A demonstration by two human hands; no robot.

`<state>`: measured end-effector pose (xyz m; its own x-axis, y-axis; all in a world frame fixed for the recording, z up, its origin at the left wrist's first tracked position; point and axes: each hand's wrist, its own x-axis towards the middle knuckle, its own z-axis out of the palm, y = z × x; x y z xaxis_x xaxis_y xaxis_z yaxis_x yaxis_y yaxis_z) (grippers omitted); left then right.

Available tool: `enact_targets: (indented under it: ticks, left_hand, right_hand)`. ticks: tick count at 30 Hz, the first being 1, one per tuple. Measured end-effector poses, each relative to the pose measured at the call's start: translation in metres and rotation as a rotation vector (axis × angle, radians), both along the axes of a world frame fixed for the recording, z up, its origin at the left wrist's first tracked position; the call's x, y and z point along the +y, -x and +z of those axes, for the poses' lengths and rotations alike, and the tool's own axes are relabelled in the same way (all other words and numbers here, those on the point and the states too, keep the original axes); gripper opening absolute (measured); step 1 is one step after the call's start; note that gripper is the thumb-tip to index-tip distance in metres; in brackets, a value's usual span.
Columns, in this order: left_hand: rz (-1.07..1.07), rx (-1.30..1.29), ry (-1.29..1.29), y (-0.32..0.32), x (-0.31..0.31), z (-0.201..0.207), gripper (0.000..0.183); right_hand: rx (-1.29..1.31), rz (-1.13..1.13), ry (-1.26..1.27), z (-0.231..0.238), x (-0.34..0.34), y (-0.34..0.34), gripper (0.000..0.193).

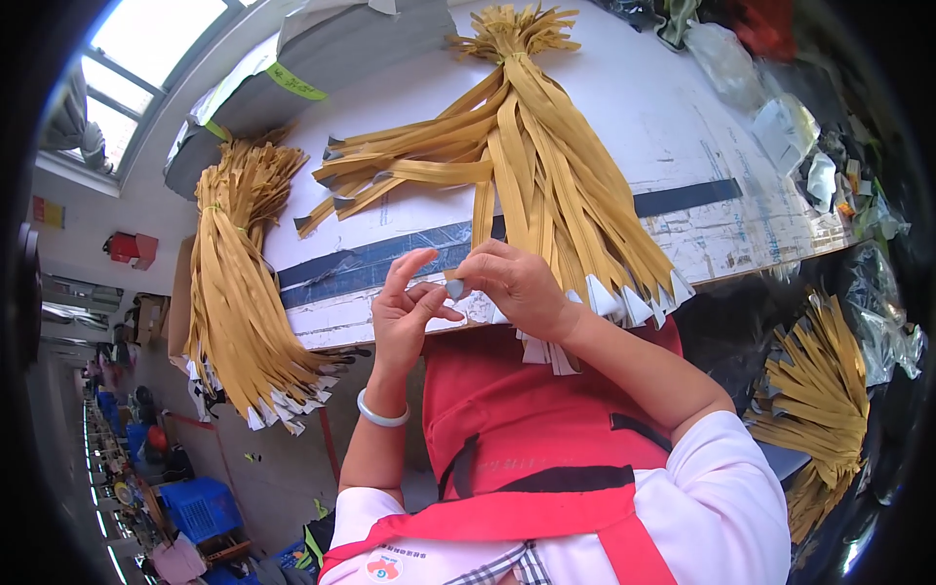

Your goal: Assembling plastic clips and components onto yellow nylon straps at a factory workbench.

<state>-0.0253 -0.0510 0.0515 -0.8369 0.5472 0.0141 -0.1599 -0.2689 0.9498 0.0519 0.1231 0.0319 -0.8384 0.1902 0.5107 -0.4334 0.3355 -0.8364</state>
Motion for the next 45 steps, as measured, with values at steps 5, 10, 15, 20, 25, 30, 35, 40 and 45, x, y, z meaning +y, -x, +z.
enact_targets:
  ticks: [5,10,15,20,25,30,35,40,45]
  left_hand:
    - [-0.26,0.421,0.185,0.02,-0.005,-0.004,0.022]
    - [-0.135,0.74,0.347,0.014,-0.003,0.002,0.017]
    - [-0.01,0.924,0.385,0.009,-0.001,0.0,0.019]
    - [-0.019,0.807,0.337,0.01,-0.011,0.0,0.016]
    - [0.736,0.355,0.274,0.126,-0.095,-0.014,0.017]
    - [0.193,0.576,0.486,0.067,-0.07,-0.038,0.01]
    - [-0.175,0.712,0.443,-0.016,0.0,-0.032,0.014]
    - [-0.178,0.713,0.405,-0.047,0.024,-0.019,0.01]
    - [-0.116,0.637,0.424,-0.069,0.012,-0.032,0.012]
  right_hand:
    - [-0.11,0.151,0.126,0.0,-0.002,-0.004,0.01]
    - [-0.334,-0.028,0.266,0.01,0.0,-0.01,0.008]
    - [-0.427,0.088,0.209,0.026,-0.007,-0.022,0.011]
    - [-0.455,0.091,0.347,0.02,-0.006,-0.035,0.012]
    - [-0.539,0.022,0.381,0.014,0.02,-0.044,0.013]
    - [-0.523,-0.038,0.167,0.016,0.022,-0.05,0.015]
    - [-0.358,-0.024,-0.071,0.027,0.018,-0.045,0.013]
    - [-0.464,-0.099,0.018,0.035,0.029,-0.049,0.011]
    - [-0.458,-0.108,-0.143,0.033,0.028,-0.065,0.011]
